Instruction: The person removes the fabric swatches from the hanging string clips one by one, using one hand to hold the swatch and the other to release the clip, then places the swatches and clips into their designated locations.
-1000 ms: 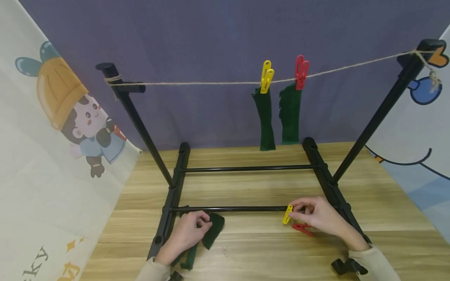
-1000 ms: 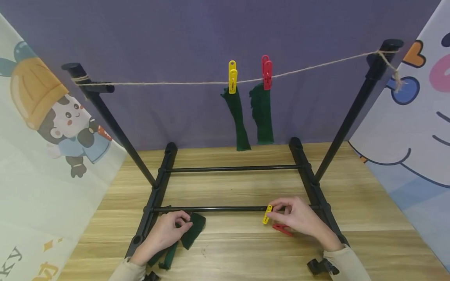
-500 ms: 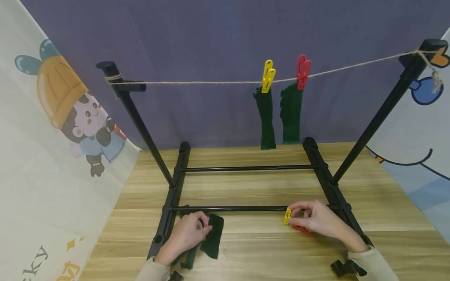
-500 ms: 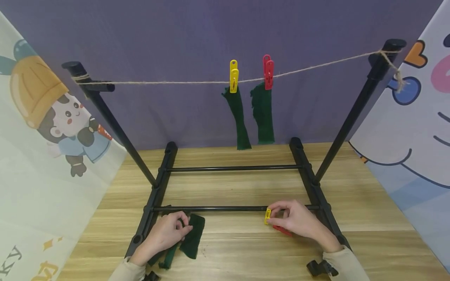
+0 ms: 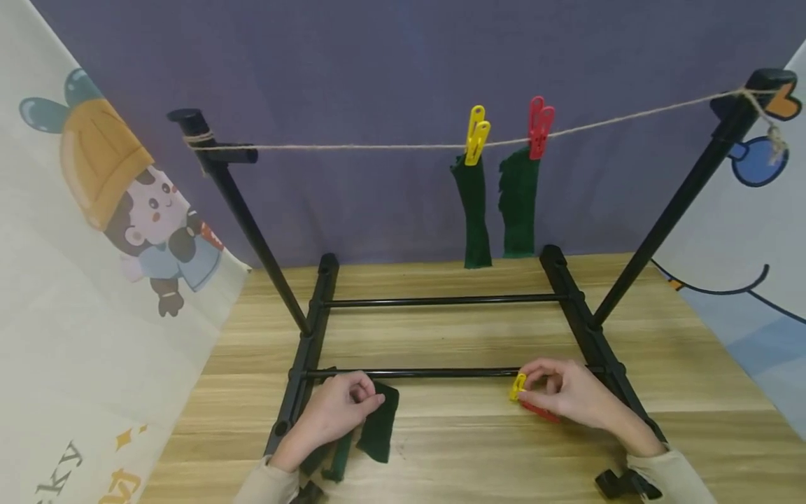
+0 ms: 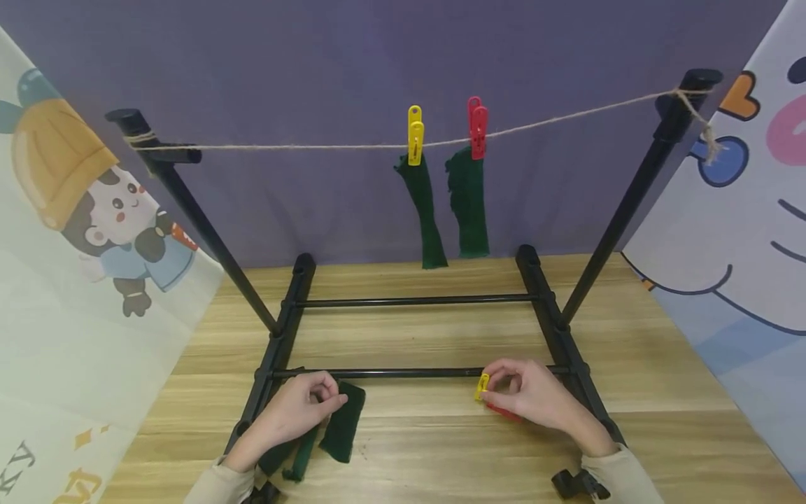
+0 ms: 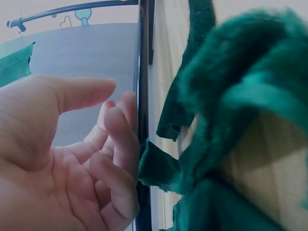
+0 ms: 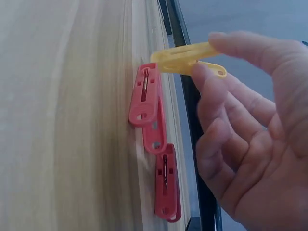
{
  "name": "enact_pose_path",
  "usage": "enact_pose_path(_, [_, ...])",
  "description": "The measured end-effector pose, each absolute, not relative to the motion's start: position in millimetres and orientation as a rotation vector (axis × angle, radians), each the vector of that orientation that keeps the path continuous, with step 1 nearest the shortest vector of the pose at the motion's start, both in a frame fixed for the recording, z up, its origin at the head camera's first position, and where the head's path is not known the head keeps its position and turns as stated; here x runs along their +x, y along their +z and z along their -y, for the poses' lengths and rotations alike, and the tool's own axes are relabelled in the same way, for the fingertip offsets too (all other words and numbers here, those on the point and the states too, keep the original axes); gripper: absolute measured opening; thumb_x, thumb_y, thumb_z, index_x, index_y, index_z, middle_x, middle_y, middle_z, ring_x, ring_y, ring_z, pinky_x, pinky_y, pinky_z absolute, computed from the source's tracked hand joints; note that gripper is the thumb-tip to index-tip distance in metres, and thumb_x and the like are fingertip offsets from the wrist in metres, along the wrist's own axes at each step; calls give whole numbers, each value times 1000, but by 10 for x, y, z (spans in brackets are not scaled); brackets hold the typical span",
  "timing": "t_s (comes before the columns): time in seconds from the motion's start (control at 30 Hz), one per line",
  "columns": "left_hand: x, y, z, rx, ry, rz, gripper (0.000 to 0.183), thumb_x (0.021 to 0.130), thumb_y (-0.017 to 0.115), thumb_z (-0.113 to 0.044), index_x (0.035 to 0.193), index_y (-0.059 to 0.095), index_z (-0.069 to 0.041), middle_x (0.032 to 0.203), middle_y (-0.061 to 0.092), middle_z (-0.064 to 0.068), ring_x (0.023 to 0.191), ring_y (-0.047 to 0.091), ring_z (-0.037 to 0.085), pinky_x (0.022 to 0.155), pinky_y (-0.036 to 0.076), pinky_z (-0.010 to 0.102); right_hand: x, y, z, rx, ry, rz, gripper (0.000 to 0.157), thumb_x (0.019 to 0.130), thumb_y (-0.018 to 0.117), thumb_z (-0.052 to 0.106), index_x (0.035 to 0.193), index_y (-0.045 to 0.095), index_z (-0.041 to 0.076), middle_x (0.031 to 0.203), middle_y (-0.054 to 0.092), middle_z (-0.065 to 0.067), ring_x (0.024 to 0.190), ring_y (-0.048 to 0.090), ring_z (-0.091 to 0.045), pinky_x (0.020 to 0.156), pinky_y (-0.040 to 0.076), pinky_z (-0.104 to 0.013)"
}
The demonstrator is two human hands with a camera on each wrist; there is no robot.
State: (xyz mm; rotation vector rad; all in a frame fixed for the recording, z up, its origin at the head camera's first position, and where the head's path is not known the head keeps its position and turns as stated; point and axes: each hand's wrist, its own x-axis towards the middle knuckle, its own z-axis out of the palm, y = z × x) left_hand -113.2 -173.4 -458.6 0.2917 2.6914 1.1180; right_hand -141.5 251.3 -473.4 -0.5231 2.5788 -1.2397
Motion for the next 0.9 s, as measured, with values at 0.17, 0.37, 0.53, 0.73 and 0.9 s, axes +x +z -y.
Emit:
enact_pose_path(0.17, [-1155, -4545, 1724, 341, 1212, -2636, 19, 97, 69, -38, 93, 68, -20, 81, 67, -8, 61, 57, 6, 57, 47, 23, -1375, -4770, -2539, -672, -1295, -2312, 28, 89, 79, 19, 108, 62, 7, 91, 75, 0, 53, 49, 1, 48, 44, -20])
enact_pose_path(0.37, [-1172, -4543, 1706, 393, 1284, -2600, 18, 98, 68, -37, 96, 69, -20, 85, 68, -6, 68, 59, 8, 62, 48, 23, -1324, -4805, -2530, -686, -1241, -2215, 27, 88, 79, 18, 104, 60, 8, 87, 73, 0, 51, 46, 2, 46, 41, -17])
enact_pose_path(0.53, [-1176, -4555, 1700, 410, 1300, -2596, 17, 98, 68, -37, 97, 69, -19, 85, 68, -5, 67, 59, 8, 60, 48, 23, -1308, -4776, -2553, -652, -1138, -2382, 28, 85, 83, 27, 99, 62, 15, 81, 66, 4, 53, 45, 0, 47, 38, -19])
enact_pose_path(0.73, [-1183, -4564, 1696, 431, 1318, -2597, 16, 99, 68, -34, 98, 69, -18, 85, 68, -5, 68, 59, 7, 59, 48, 23, -1305, -4757, -2558, -646, -1082, -2463, 27, 83, 85, 32, 98, 66, 19, 83, 67, 7, 68, 53, -4, 58, 40, -19])
enact_pose_path(0.9, [-1199, -4562, 1698, 426, 1346, -2581, 16, 99, 68, -34, 98, 69, -18, 86, 68, -3, 69, 61, 7, 59, 49, 23, -1309, -4740, -2557, -624, -1037, -2468, 29, 82, 85, 33, 98, 67, 18, 78, 67, 12, 74, 56, -3, 65, 42, -19])
